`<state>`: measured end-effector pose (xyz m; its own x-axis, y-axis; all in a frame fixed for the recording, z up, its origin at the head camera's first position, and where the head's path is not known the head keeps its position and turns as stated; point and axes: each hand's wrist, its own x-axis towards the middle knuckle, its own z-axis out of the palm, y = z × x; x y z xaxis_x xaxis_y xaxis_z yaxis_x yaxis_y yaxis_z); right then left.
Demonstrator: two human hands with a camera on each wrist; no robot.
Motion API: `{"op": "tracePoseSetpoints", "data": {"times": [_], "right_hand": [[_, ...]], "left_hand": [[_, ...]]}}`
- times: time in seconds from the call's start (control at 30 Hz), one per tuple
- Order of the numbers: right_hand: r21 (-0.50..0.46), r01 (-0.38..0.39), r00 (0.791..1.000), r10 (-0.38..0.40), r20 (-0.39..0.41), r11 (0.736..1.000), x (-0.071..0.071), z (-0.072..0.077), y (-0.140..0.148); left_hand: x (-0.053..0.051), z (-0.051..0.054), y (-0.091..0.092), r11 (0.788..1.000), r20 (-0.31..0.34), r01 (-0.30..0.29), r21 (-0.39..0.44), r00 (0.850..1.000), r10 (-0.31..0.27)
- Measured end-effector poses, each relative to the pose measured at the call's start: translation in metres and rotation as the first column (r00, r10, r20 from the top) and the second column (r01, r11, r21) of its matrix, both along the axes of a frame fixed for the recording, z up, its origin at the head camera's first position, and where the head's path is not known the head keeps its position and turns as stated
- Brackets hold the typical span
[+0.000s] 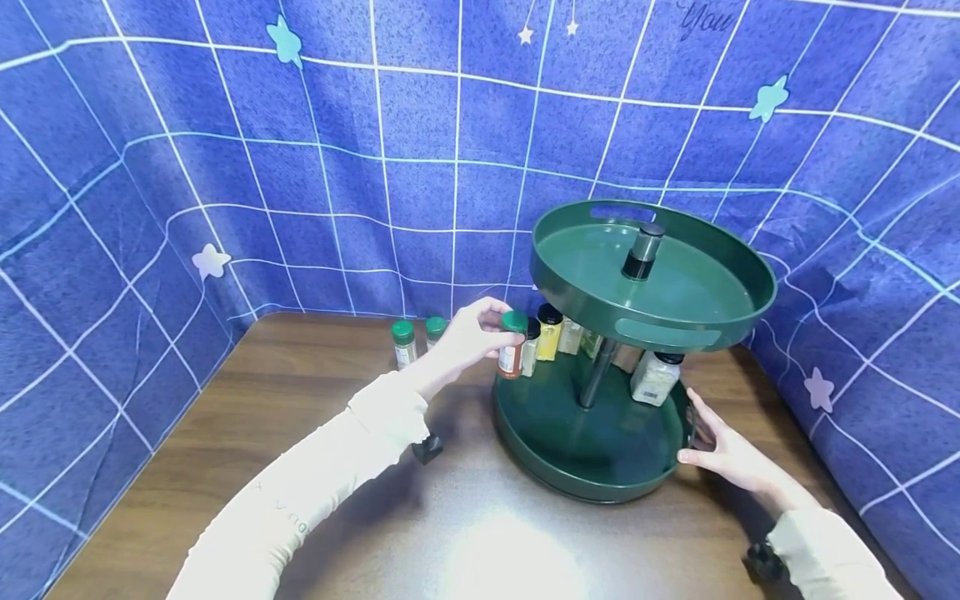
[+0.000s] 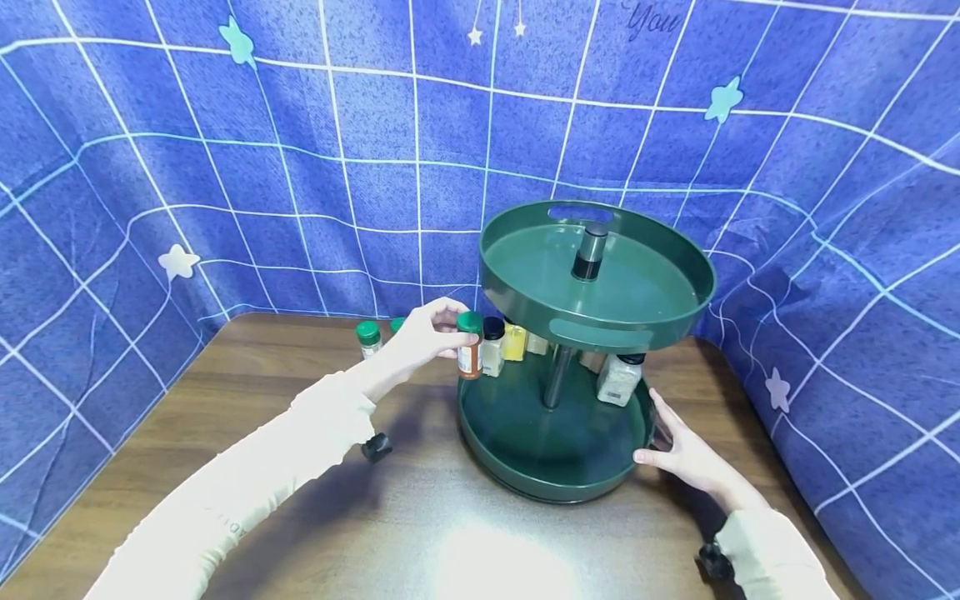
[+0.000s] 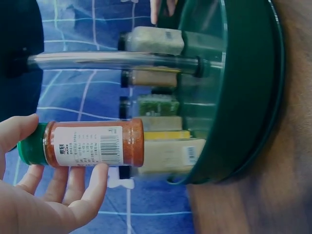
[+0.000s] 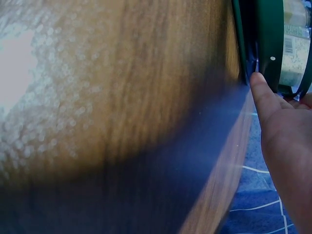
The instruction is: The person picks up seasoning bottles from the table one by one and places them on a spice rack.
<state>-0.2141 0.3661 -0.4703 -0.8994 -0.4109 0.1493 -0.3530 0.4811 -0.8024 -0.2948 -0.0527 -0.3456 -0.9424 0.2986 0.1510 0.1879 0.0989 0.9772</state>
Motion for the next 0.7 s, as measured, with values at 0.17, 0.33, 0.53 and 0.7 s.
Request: {"op": "tracePoseSetpoints", "data": {"times": [0.17, 0.33, 0.53, 0.7], "right_hand": [[-0.009, -0.003, 1.0, 0.003, 0.004, 1.0, 0.0, 0.0, 0.0], [-0.011, -0.008, 1.0, 0.008, 0.009, 1.0, 0.001, 0.001, -0.001], [0.001, -0.001, 1.0, 0.001, 0.013, 1.0, 0.001, 0.001, -0.001], [-0.001, -0.003, 1.0, 0.003, 0.009, 1.0, 0.001, 0.001, 0.0]], "left_hand": [[-0.007, -0.015, 0.002, 0.998, -0.027, -0.049, -0.032, 0.999, 0.048], [-0.014, -0.029, 0.003, 0.993, -0.025, -0.106, -0.049, 0.994, 0.105], [-0.018, -0.041, 0.006, 0.991, -0.015, -0.132, -0.034, 0.991, 0.131], [-0.018, -0.046, 0.01, 0.982, -0.09, -0.158, -0.103, 0.985, 0.149]]}}
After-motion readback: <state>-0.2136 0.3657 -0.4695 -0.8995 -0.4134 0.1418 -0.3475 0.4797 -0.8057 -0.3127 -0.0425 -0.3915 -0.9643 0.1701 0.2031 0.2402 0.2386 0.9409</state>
